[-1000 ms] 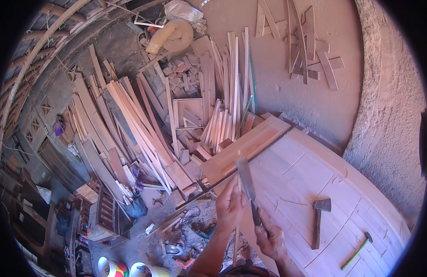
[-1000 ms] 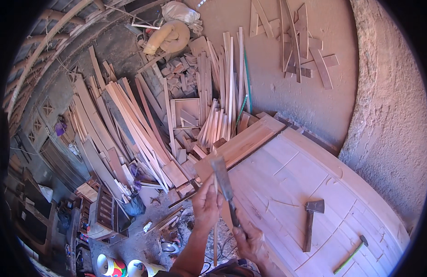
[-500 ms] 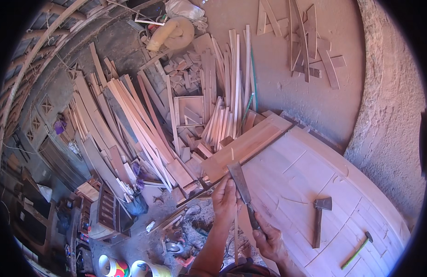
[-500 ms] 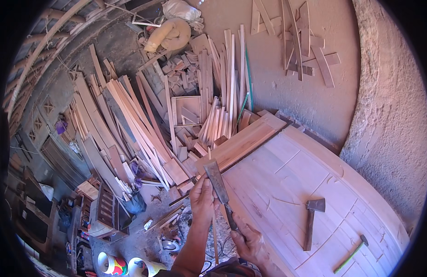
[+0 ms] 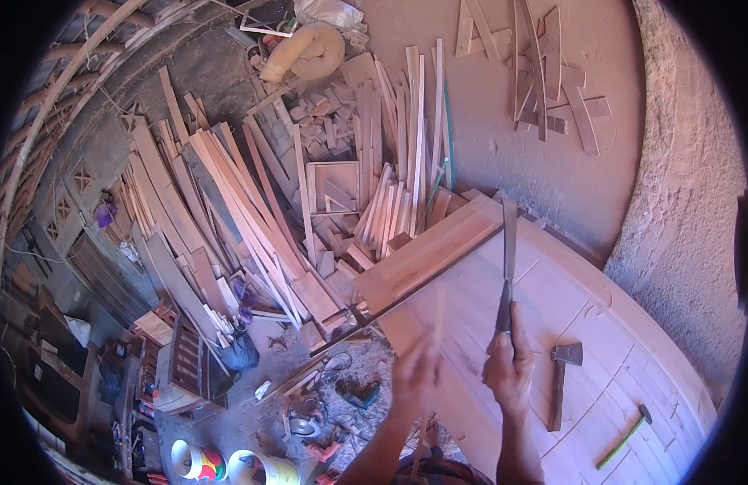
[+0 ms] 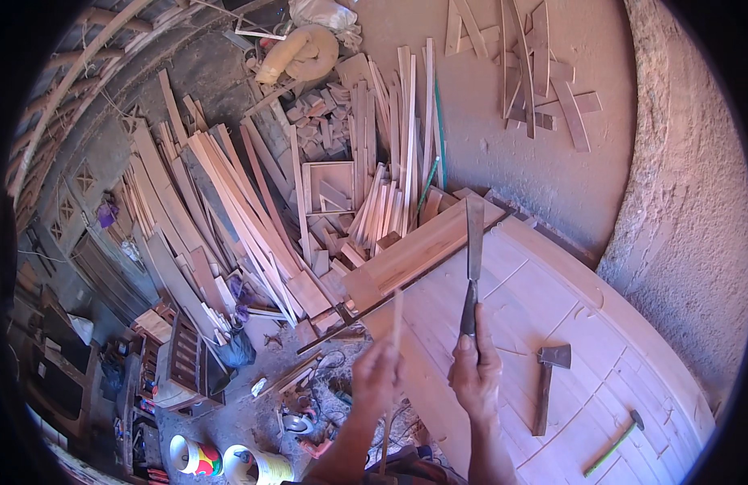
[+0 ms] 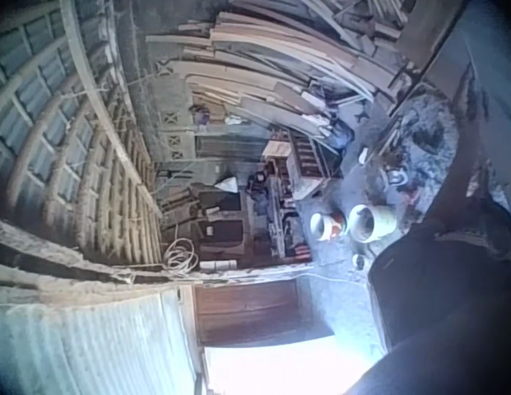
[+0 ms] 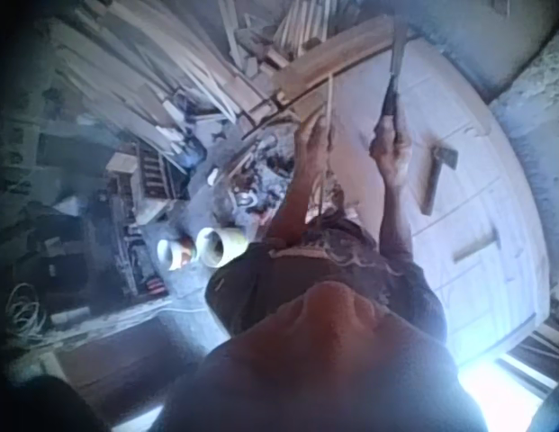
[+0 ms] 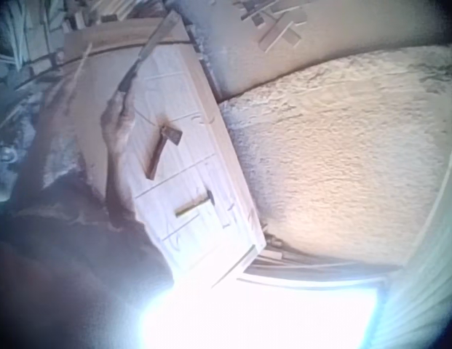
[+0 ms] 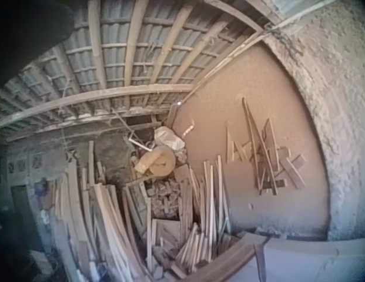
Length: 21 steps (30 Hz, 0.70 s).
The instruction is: The person uses a power drill on a wooden door, then uses a chisel and hammer to shape and fit a wooden component into the door structure.
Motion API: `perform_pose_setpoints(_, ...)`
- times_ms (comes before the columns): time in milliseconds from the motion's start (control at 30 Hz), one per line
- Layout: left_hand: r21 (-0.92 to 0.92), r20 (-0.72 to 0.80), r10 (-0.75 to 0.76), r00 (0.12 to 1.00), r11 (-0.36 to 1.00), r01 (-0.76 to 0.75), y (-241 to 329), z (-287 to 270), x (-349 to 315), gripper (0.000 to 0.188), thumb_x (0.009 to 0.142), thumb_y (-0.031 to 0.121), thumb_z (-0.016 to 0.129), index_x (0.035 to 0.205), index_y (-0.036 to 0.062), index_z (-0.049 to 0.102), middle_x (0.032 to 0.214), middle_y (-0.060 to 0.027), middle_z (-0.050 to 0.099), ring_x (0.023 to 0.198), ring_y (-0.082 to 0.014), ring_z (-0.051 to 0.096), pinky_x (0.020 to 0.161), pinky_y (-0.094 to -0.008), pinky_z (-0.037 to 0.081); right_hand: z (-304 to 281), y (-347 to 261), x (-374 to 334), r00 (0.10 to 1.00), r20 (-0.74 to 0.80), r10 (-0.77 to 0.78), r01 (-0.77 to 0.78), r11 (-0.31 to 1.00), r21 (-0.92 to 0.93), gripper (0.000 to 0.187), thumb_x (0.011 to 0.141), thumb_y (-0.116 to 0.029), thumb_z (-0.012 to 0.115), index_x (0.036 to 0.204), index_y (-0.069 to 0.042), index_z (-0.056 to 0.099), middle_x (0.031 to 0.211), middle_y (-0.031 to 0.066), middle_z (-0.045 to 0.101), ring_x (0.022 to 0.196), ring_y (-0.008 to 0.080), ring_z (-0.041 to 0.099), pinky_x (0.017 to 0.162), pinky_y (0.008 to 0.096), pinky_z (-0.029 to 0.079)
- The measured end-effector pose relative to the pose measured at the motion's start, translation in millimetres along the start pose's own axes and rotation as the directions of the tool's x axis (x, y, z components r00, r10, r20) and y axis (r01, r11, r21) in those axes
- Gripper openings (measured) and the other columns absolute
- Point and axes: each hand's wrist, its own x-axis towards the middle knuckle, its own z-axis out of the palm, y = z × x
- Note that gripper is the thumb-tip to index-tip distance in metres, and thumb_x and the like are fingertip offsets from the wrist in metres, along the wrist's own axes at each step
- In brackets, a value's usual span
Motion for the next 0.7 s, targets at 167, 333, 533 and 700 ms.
perform_pose_setpoints(167,-0.157,-0.005,0.166,0.986,0.974,-0.164,9.9,-14.9,43.6,0.039,0.108,0.025,0.043,0.140,0.0048,0.051,0.068,0.0016,0.051,0.043,-0.0032,0.040,0.037,-0.0180,0.032,-15.2,23.5,-37.7,0.966,0.243,-0.085,0.132,0.975,-0.181,0.053,0.099,-0.009,0.055,0.149,-0.002,0.041,0.075,0.0014,0.057,0.056,0.0065,0.053,0.052,0.0251,0.046)
perform_pose_setpoints(333,-0.111,-0.024,0.145,0.989,0.983,-0.146,15.0,-7.6,45.6,0.038,0.108,0.021,0.044,0.140,0.0028,0.052,0.068,0.0030,0.050,0.046,-0.0024,0.038,0.041,-0.0178,0.032,-3.2,38.5,-56.6,0.914,0.356,-0.192,0.311,0.897,-0.315,0.053,0.096,-0.008,0.060,0.147,-0.006,0.046,0.096,0.0120,0.068,0.064,0.0083,0.057,0.057,0.0283,0.049)
perform_pose_setpoints(533,0.113,0.099,0.338,0.936,0.931,-0.348,-5.8,0.1,24.5,0.038,0.108,0.021,0.043,0.138,0.0015,0.053,0.064,0.0031,0.048,0.045,-0.0024,0.039,0.039,-0.0181,0.033,1.7,25.6,-36.6,0.972,0.212,-0.105,0.147,0.970,-0.192,0.052,0.099,-0.013,0.057,0.149,-0.006,0.044,0.086,0.0074,0.064,0.059,0.0093,0.056,0.054,0.0278,0.048)
perform_pose_setpoints(700,-0.112,0.038,-0.023,0.999,0.993,0.027,8.4,-11.9,22.0,0.042,0.108,0.026,0.043,0.140,0.0003,0.050,0.065,0.0014,0.051,0.040,-0.0036,0.038,0.035,-0.0199,0.032,-17.6,18.5,-7.2,0.998,0.066,0.006,-0.006,1.000,-0.006,0.059,0.100,-0.023,0.057,0.153,-0.008,0.036,0.074,0.0002,0.055,0.054,0.0069,0.052,0.049,0.0256,0.044)
